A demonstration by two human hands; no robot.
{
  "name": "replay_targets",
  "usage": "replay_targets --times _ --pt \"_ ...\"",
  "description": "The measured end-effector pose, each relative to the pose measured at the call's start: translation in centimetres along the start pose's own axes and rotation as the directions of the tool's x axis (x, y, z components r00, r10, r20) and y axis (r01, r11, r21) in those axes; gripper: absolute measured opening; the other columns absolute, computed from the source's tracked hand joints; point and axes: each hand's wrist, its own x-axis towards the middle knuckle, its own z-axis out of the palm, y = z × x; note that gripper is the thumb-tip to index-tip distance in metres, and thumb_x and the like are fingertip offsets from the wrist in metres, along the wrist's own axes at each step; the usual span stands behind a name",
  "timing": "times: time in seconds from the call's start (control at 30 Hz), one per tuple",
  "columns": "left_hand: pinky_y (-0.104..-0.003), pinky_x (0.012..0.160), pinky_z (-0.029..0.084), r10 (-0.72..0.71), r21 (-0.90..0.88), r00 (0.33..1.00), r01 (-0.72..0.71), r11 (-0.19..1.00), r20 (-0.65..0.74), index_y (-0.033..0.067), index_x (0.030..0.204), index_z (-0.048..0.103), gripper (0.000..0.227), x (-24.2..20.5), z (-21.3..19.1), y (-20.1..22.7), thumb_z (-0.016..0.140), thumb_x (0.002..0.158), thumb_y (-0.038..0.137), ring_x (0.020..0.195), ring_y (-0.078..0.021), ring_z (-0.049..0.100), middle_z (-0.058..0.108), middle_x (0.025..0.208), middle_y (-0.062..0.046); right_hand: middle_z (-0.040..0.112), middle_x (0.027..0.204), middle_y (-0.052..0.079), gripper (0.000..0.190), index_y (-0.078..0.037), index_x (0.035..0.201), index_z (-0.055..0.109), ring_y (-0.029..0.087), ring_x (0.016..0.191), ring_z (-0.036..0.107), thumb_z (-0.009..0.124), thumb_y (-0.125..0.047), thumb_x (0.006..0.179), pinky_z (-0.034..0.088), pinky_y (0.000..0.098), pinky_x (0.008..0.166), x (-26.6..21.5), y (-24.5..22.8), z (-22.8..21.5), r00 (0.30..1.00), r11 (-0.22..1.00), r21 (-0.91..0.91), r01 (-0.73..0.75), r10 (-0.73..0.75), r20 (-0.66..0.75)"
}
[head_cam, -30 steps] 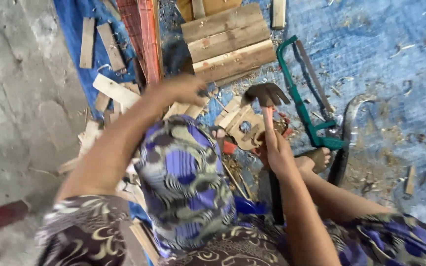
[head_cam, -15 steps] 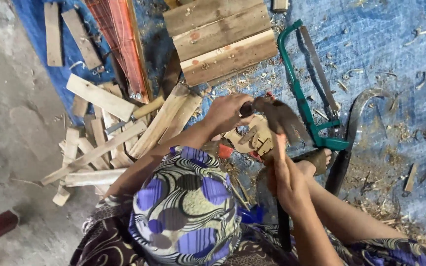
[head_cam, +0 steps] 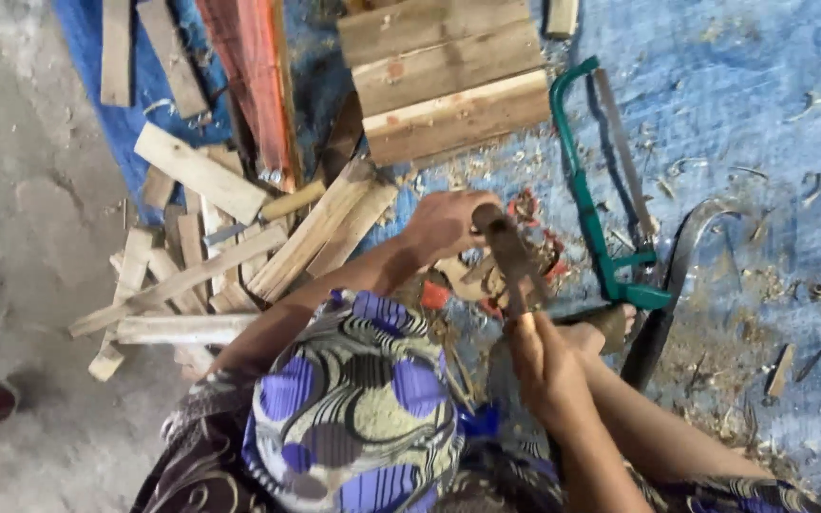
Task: Carving and shaping a wooden instrument component using a hammer and a chisel.
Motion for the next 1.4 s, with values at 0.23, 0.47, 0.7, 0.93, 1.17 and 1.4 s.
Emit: replay_targets --times 0.23,0.47,0.7,0.93,1.17,1.4 --pt "-0.037 0.079 0.054 -0.033 0.010 0.998 0.033 0.999 -0.047 0.0260 0.110 0.066 0.039 -1.5 2.0 -2.3 0.086 0.078 0.029 0.087 -0.0171 0.070 0.075 0.100 0.005 0.060 0.074 0.007 0.037 0.003 0.123 0.058 0.015 0.060 0.052 0.035 -0.020 0.106 0.043 0.0284 0.054 -2.4 -2.6 -2.5 0.969 0.853 0.468 0.229 -0.158 -0.188" --pt "-0.028 0.091 0.060 -0.278 -0.546 0.880 0.025 0.838 -0.385 0.0147 0.111 0.075 0.033 -6.5 -3.0 -3.0 0.081 0.080 0.005 0.097 -0.0153 0.071 0.074 0.114 -0.001 0.051 0.070 0.010 0.028 0.005 0.124 0.054 0.020 0.050 0.045 0.046 -0.018 0.108 0.040 0.0325 0.044 -0.1 3.9 -0.7 0.961 0.797 0.573 -0.191 0.270 -0.054" --pt "-0.037 0.087 0.058 -0.389 -0.512 0.649 0.000 0.859 -0.654 0.0006 0.101 0.076 0.025 -13.3 -5.3 -4.5 0.089 0.079 -0.002 0.088 -0.0217 0.072 0.075 0.089 -0.018 0.069 0.101 0.038 0.044 -0.004 0.131 0.055 0.060 0.101 0.063 0.057 -0.035 0.100 0.048 0.0713 0.087 9.3 16.9 -1.8 0.947 0.931 -0.177 -0.318 0.303 -0.105" --pt "-0.036 0.084 0.059 -0.598 -0.679 0.543 0.068 0.731 -0.590 0.0020 0.103 0.068 0.025 -17.6 -4.9 -7.6 0.083 0.087 0.013 0.084 -0.0186 0.072 0.071 0.085 -0.012 0.067 0.091 0.018 0.040 -0.013 0.135 0.050 0.044 0.079 0.075 0.063 -0.029 0.101 0.061 0.0542 0.066 17.1 29.6 -1.6 0.913 0.651 -0.748 -0.134 -0.212 -0.348" --pt "-0.032 0.072 0.052 -0.578 -0.589 0.601 0.210 0.781 -0.552 0.0049 0.100 0.071 0.022 -17.7 -3.8 -7.8 0.082 0.082 0.010 0.075 -0.0131 0.063 0.068 0.080 -0.007 0.055 0.101 0.001 0.049 -0.036 0.142 0.061 0.016 0.074 0.058 0.047 -0.021 0.097 0.048 0.0246 0.058 17.1 25.7 1.6 0.663 0.250 -0.919 -0.306 -0.637 -0.394" --pt "-0.034 0.078 0.055 -0.625 -0.625 0.597 0.248 0.740 -0.503 0.0083 0.098 0.073 0.016 -17.5 -4.6 -7.0 0.081 0.085 0.009 0.079 -0.0165 0.068 0.071 0.083 -0.009 0.063 0.122 0.034 0.054 -0.002 0.150 0.043 0.051 0.113 0.065 0.064 -0.021 0.103 0.053 0.0608 0.094 17.6 15.4 7.0 0.998 0.988 -0.153 -0.004 -0.007 -0.068"
